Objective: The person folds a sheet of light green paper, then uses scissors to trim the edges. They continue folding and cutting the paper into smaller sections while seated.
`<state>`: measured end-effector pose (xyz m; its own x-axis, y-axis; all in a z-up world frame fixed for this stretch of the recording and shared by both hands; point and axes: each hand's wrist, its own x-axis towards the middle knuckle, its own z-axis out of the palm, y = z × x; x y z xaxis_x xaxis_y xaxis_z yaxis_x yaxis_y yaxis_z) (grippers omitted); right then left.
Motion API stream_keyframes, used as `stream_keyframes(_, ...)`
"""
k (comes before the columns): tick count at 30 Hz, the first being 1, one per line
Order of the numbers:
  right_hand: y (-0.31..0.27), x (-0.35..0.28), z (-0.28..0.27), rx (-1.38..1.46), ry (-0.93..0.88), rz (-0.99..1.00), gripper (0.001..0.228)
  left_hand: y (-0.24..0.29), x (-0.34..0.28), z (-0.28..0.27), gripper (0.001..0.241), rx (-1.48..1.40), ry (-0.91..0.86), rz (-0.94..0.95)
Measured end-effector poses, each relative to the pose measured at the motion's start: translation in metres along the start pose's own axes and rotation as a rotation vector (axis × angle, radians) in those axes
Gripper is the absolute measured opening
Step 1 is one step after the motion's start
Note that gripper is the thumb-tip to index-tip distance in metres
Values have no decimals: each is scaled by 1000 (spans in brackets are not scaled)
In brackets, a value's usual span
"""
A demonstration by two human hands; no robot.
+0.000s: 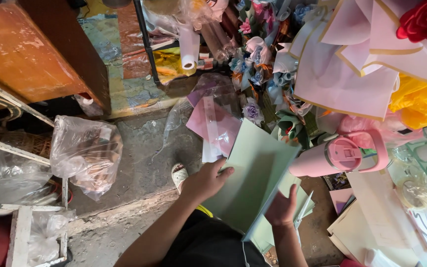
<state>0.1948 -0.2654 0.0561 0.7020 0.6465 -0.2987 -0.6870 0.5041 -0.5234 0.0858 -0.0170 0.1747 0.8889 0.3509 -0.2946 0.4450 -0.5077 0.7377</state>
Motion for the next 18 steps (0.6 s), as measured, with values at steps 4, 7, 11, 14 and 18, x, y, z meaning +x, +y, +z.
stream_keyframes(4,-8,-1,-5,-26,408,-164,79,-34,12,15,28,159,227,489)
stream_keyframes(7,-24,-11,-17,390,-322,-136,108,-45,10,7,15,167,386,488)
stream_keyframes(11,-44,-20,12,575,-184,-330,95,-48,-2,-19,36,-27,358,349)
stream_keyframes(14,-29,-12,-7,77,63,-111,85,-40,-7,-26,31,-419,247,343)
stream_keyframes(18,-2,-6,-1,-415,261,-75,52,-36,-7,-29,26,-275,238,358)
